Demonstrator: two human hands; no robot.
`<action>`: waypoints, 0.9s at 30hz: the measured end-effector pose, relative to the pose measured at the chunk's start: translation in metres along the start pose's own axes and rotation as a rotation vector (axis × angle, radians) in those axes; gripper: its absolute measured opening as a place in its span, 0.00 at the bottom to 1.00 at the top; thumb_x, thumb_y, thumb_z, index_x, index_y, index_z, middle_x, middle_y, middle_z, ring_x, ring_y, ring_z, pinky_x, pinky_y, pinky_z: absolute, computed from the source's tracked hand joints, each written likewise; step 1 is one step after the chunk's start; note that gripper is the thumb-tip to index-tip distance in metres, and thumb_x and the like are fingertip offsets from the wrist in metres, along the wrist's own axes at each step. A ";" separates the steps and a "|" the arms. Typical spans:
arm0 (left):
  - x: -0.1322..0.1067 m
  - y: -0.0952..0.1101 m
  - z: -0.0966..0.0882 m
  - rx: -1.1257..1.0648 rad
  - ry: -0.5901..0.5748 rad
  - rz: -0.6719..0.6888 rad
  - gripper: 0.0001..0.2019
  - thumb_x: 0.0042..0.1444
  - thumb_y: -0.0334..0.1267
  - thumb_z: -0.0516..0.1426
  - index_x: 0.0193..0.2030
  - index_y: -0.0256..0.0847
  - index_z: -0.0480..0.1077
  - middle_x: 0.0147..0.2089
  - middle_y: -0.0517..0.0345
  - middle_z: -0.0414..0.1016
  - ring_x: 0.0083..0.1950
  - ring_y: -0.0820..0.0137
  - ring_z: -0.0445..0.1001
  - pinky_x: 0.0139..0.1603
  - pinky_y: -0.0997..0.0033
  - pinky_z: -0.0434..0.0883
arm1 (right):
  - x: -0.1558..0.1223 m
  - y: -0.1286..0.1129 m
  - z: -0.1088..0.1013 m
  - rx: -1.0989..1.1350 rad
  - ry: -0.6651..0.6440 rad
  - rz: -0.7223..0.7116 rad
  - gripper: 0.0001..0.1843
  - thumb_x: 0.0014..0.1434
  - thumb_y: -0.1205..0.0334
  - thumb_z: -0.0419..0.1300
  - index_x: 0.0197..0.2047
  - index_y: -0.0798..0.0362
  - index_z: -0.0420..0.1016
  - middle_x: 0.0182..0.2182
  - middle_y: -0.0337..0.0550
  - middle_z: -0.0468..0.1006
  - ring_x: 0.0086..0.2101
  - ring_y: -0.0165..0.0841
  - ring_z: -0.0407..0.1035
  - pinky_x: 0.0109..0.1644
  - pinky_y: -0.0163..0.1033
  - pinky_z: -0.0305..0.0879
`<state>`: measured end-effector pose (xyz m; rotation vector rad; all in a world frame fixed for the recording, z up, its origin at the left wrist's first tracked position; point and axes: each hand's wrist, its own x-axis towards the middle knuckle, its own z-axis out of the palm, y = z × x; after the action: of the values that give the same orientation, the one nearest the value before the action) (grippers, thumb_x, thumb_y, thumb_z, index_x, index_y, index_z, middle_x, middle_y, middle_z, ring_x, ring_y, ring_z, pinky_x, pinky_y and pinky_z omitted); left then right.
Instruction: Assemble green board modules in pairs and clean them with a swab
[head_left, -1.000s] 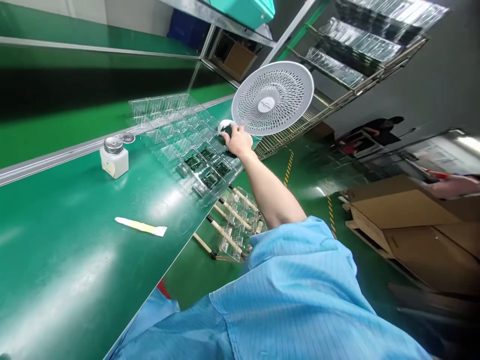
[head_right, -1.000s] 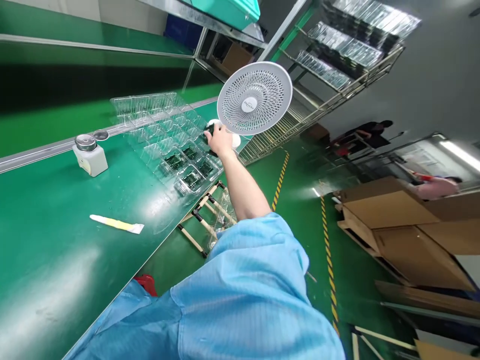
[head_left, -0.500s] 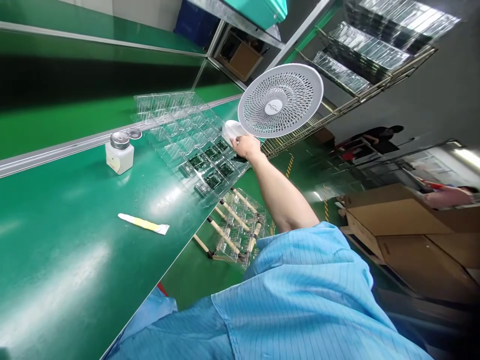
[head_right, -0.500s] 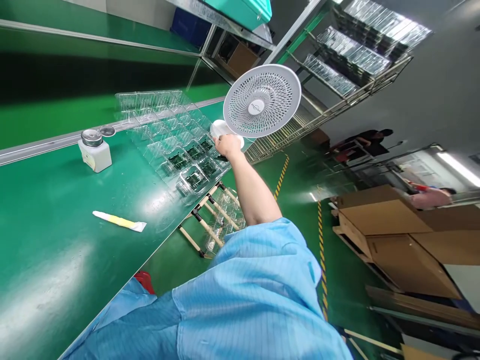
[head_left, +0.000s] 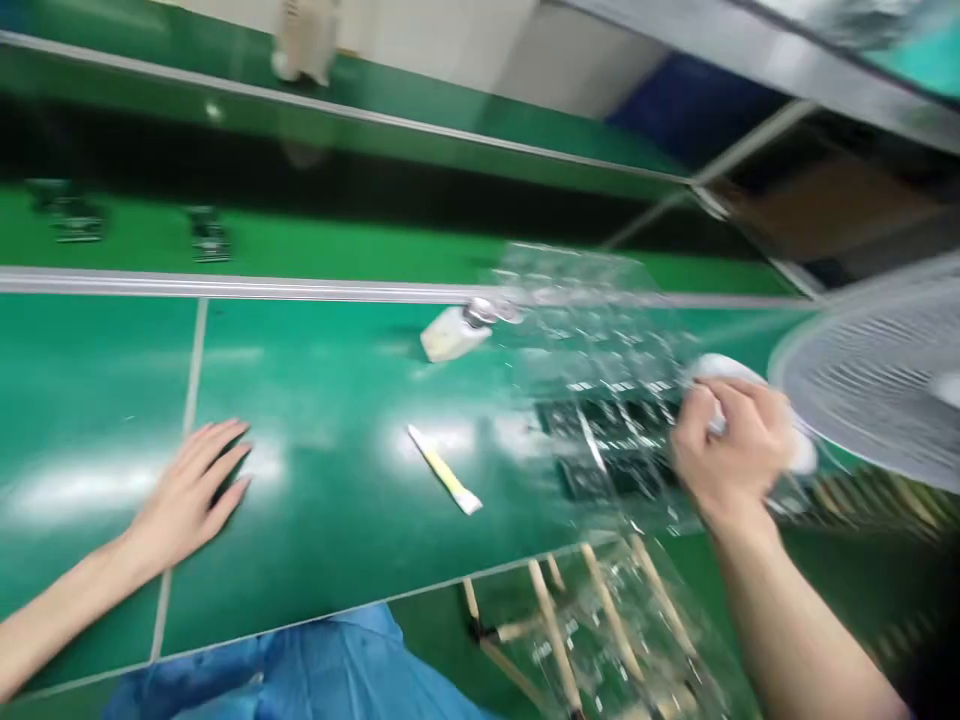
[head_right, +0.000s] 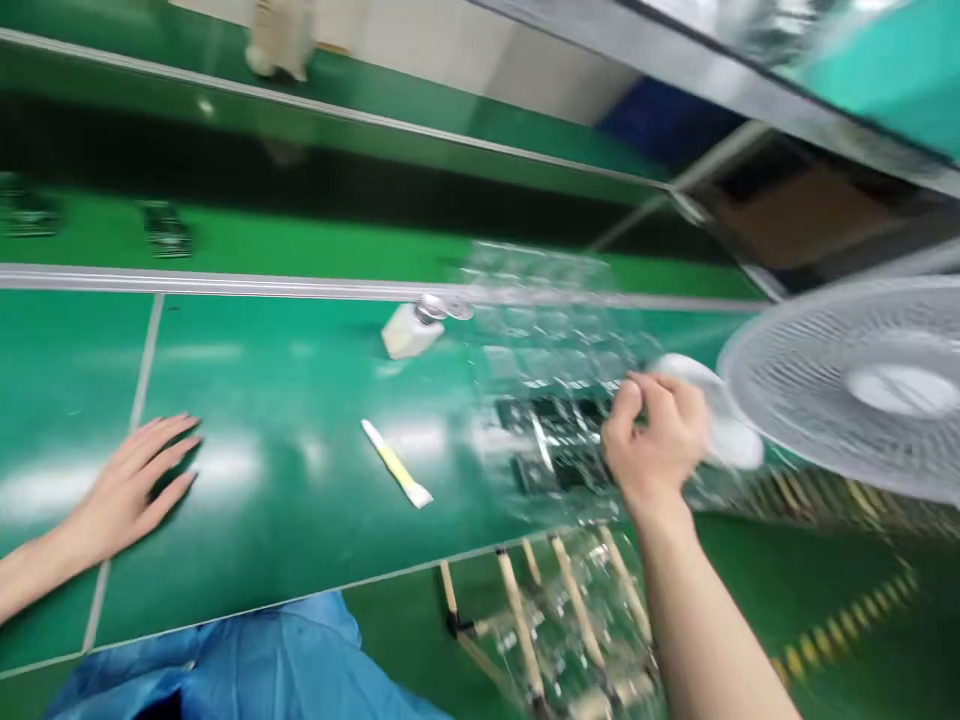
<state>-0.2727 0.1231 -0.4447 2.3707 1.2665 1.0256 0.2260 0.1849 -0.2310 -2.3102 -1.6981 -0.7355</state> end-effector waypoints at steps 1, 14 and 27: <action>0.015 -0.005 0.007 0.017 0.005 -0.029 0.15 0.64 0.38 0.54 0.56 0.41 0.70 0.59 0.42 0.74 0.62 0.51 0.72 0.65 0.38 0.68 | 0.001 -0.026 0.003 0.130 0.101 -0.247 0.19 0.70 0.58 0.45 0.53 0.46 0.75 0.44 0.59 0.78 0.49 0.49 0.73 0.52 0.58 0.70; 0.079 -0.014 0.047 -0.194 0.047 -0.090 0.14 0.62 0.35 0.53 0.52 0.37 0.73 0.53 0.43 0.78 0.59 0.59 0.74 0.68 0.46 0.68 | 0.081 -0.489 0.077 0.241 -0.624 -0.935 0.52 0.58 0.51 0.65 0.75 0.56 0.41 0.73 0.63 0.43 0.57 0.52 0.70 0.61 0.52 0.68; 0.097 -0.015 0.061 -0.254 0.000 -0.095 0.10 0.59 0.43 0.54 0.39 0.40 0.72 0.44 0.50 0.80 0.53 0.63 0.77 0.69 0.62 0.66 | 0.071 -0.683 0.071 0.229 -0.644 -1.072 0.41 0.61 0.37 0.58 0.70 0.49 0.58 0.62 0.59 0.68 0.57 0.53 0.70 0.57 0.51 0.68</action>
<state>-0.2040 0.2161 -0.4513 2.1011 1.1596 1.0860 -0.3757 0.5010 -0.3545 -1.3972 -3.1185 0.1733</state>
